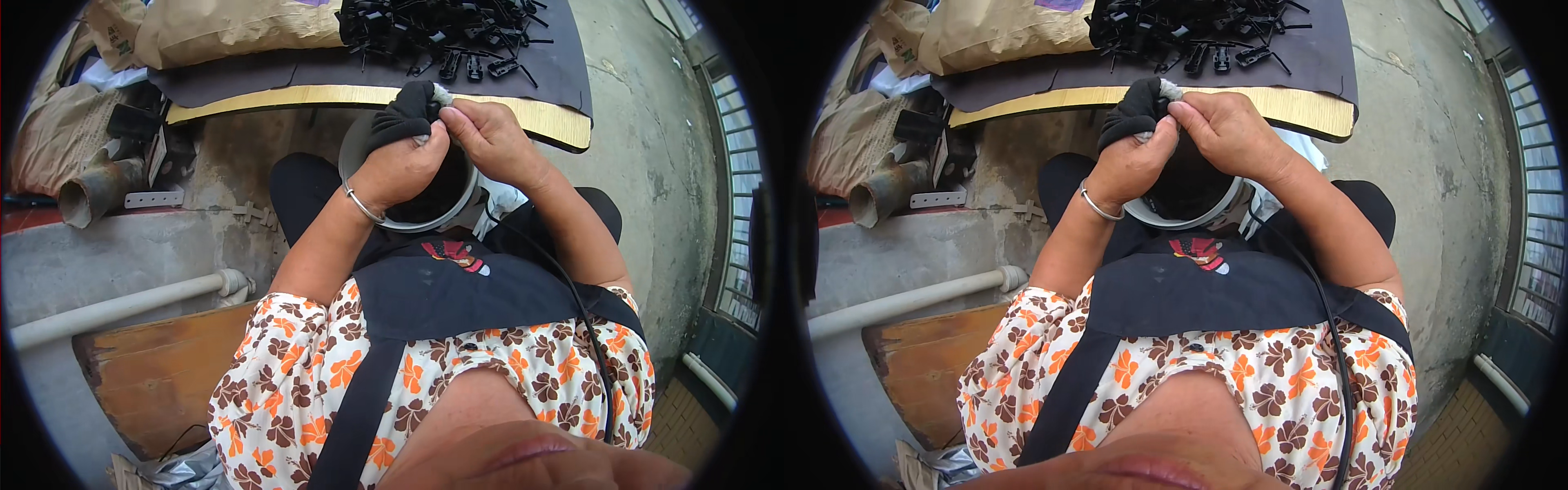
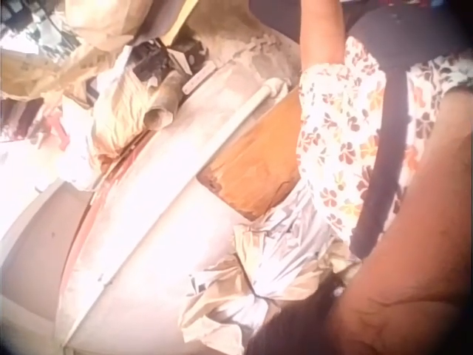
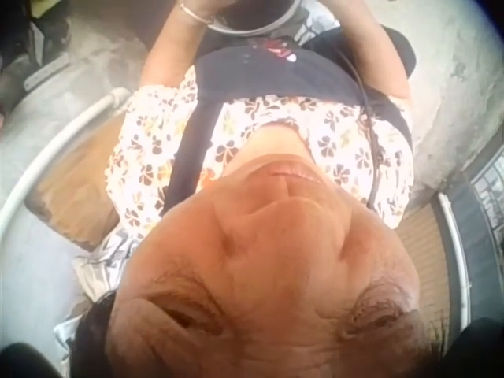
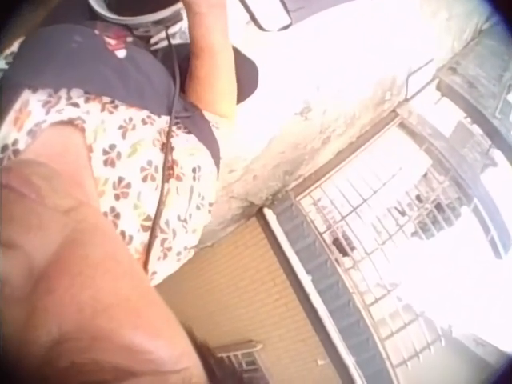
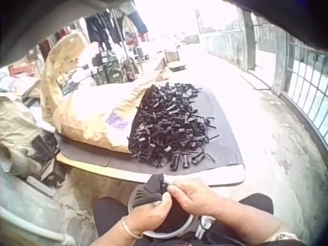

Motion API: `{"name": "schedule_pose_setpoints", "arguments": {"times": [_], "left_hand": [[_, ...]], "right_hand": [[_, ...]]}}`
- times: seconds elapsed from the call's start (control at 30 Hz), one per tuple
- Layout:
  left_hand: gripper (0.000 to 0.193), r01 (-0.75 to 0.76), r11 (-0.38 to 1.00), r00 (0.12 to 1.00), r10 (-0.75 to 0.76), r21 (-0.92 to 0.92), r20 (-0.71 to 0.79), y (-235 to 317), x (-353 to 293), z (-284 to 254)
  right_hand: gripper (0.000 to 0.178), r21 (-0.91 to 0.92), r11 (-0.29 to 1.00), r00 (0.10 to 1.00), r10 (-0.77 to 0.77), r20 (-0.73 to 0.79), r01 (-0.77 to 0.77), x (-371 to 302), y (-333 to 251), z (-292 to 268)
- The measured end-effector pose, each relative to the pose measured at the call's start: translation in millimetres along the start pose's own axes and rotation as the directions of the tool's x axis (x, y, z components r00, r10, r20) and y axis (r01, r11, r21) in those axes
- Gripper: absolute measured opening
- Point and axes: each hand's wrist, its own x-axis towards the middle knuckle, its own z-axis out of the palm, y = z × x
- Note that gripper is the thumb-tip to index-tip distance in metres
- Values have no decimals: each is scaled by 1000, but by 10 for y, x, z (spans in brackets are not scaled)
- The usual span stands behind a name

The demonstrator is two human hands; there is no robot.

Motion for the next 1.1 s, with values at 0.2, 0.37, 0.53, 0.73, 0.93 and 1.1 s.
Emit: {"name": "schedule_pose_setpoints", "arguments": {"times": [0.2,0.37,0.53,0.73,0.93,1.1], "left_hand": [[24,-213,837,977,198,505,84,10,-5,-148],[25,-144,827,987,157,543,23,-36,25,-63],[35,-202,919,972,231,338,-47,77,119,-46],[40,-449,816,893,393,365,221,270,161,-71],[29,-369,928,913,351,55,209,243,7,-101],[29,39,967,993,-66,-253,-101,107,68,-32]], "right_hand": [[28,-589,786,963,26,-270,-187,-12,-28,-489],[30,-771,511,915,87,-394,-381,-25,285,-772],[16,-519,831,921,-23,-389,-199,-94,113,-945],[15,-63,990,991,126,45,-123,-126,59,-734],[11,342,905,963,207,171,-255,-113,-102,-411],[27,-73,959,960,-278,-43,275,-152,-252,-299]]}}
